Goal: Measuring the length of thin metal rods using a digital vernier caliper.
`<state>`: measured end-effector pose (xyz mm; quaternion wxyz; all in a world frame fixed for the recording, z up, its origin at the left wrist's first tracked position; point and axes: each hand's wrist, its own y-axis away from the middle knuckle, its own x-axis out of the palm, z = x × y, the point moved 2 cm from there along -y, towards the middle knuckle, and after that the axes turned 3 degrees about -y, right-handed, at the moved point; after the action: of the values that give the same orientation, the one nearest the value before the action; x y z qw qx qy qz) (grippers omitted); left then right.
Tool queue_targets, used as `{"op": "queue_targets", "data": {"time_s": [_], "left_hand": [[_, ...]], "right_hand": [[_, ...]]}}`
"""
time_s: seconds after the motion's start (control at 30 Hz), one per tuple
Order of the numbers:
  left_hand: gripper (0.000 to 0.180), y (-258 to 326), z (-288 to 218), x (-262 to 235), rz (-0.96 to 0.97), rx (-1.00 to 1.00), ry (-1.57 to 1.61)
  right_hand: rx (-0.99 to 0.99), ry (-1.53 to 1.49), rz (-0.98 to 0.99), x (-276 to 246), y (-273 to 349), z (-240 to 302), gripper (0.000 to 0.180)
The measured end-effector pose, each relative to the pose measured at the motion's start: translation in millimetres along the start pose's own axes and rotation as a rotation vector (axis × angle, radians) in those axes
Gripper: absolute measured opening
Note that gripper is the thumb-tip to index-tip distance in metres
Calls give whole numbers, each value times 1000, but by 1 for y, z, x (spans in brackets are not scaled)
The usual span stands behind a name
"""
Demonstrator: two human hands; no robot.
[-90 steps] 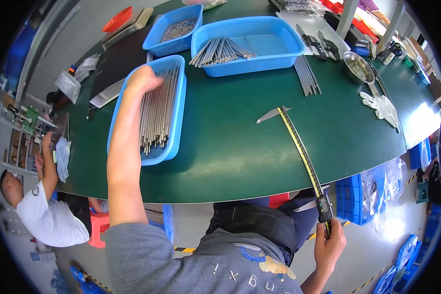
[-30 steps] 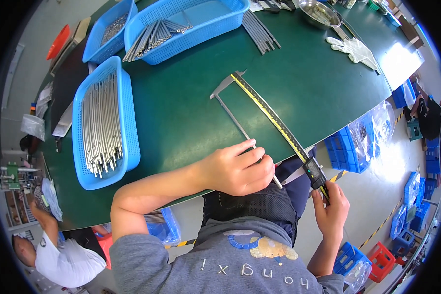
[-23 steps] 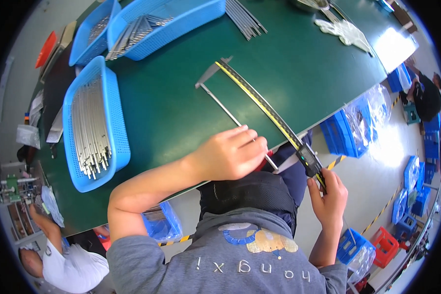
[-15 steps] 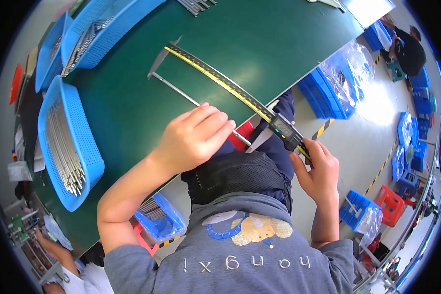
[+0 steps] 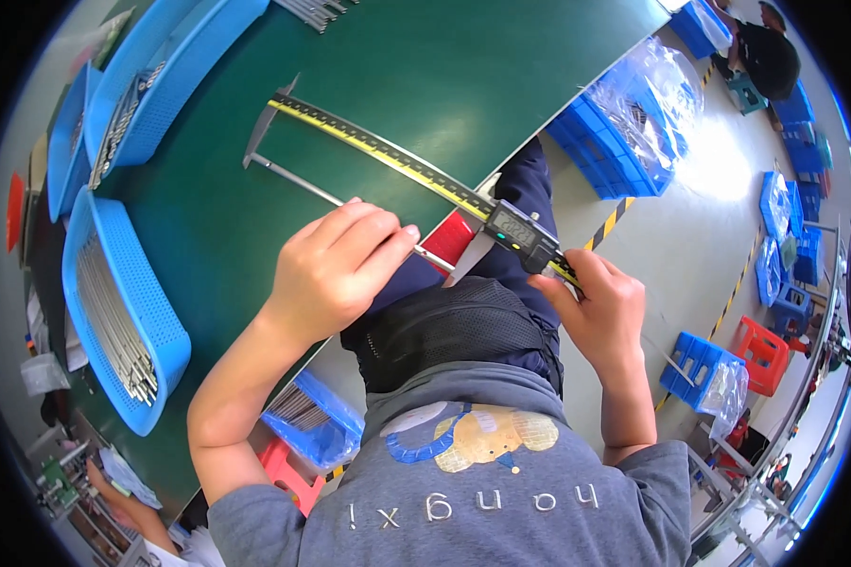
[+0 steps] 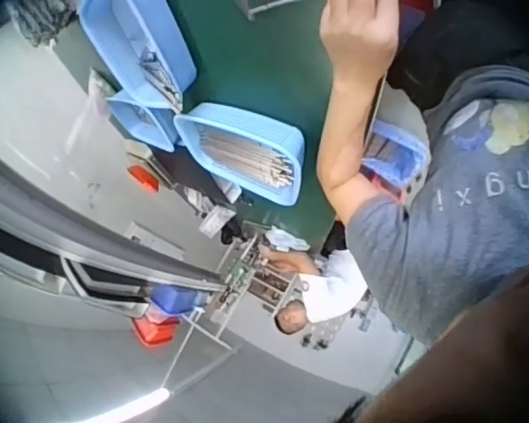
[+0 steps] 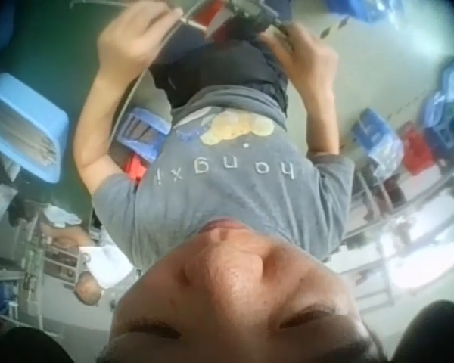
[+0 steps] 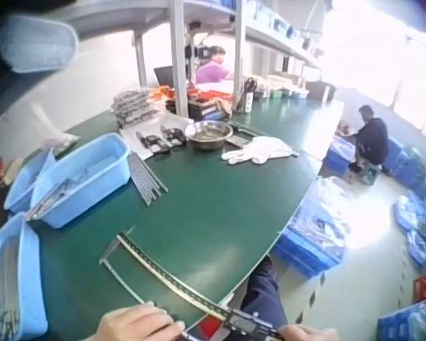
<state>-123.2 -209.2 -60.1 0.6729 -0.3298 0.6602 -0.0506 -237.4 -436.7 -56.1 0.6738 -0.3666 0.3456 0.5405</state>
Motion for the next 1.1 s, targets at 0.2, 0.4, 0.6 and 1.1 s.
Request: {"op": "queue_targets", "data": {"time_s": [0.2, 0.4, 0.6, 1.1], "left_hand": [[28, -2, 1, -4, -12, -20, 50], [32, -1, 2, -3, 14, -36, 90], [29, -7, -4, -2, 69, -17, 98], [29, -10, 62, -152, -491, -65, -503]], "right_hand": [[0, 3, 18, 2, 0, 0, 34], [-5, 1, 0, 1, 4, 0, 34], [-18, -1, 24, 0, 2, 0, 33], [13, -103, 39, 2, 1, -12, 29]]}}
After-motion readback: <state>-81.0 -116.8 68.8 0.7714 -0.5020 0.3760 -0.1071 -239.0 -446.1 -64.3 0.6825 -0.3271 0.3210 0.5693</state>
